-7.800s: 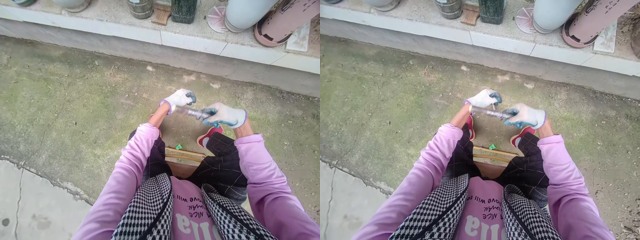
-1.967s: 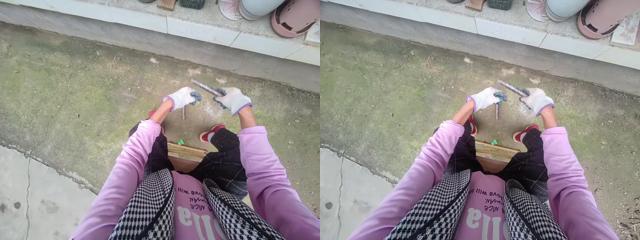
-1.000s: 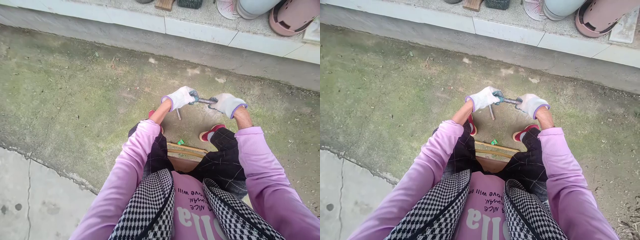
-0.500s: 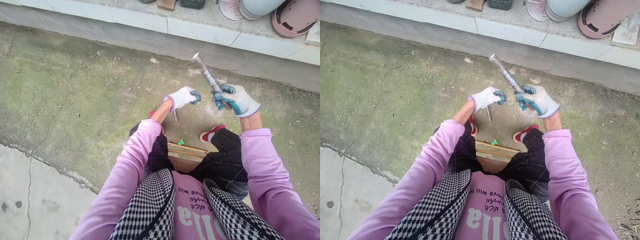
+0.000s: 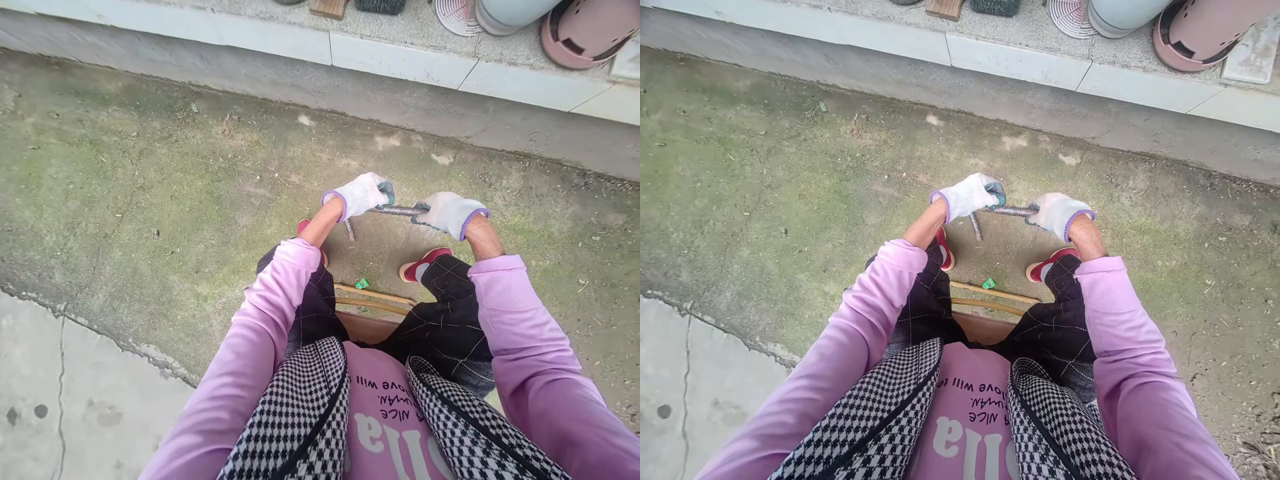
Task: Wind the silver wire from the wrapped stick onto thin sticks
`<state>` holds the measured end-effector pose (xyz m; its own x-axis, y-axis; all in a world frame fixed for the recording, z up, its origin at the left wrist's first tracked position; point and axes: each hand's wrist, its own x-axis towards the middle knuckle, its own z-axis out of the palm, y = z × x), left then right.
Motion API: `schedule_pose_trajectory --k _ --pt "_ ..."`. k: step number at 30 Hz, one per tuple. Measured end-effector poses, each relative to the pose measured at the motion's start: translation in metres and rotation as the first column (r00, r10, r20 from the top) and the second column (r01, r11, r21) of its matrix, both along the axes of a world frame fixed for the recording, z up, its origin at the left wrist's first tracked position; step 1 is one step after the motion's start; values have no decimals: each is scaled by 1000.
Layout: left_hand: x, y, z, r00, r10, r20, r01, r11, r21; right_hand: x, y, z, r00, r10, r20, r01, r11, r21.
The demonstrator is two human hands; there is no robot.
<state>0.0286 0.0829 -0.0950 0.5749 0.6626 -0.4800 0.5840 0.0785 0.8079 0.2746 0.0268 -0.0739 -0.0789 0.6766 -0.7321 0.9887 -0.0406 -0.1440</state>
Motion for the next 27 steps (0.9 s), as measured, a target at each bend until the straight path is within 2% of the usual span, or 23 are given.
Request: schedule_pose_trajectory --k 5,7,12,14,16,18,20,22,24,27 --pt "1 0 2 997 64 46 -62 998 -31 16 6 6 988 -147 -55 151 985 79" --pt "-1 1 5 996 78 40 -77 997 -19 20 5 8 986 -149 -76 156 984 87" --pt "-3 -2 7 999 -7 -31 9 998 68 23 5 1 987 -141 -79 145 988 51" --pt "1 -5 5 1000 24 3 -24 1000 1 25 6 0 981 -174 -82 182 978 103" --pt "6 -8 4 990 90 106 -76 988 -132 25 5 0 953 -265 -146 287 944 161" --pt "10 -10 2 965 160 208 -107 964 -244 24 2 3 860 -404 -312 463 875 143" --pt "12 -10 0 937 209 279 -119 944 -308 20 -2 7 684 -525 -506 636 769 62" --pt "12 -9 -3 913 257 317 -144 930 -339 15 -6 9 527 -581 -621 730 683 -19" --pt "10 -7 -5 893 295 340 -168 919 -357 12 -9 10 446 -587 -676 760 648 -61" --pt "8 -5 -6 881 326 344 -186 905 -382 14 -9 4 402 -552 -731 746 660 -88"
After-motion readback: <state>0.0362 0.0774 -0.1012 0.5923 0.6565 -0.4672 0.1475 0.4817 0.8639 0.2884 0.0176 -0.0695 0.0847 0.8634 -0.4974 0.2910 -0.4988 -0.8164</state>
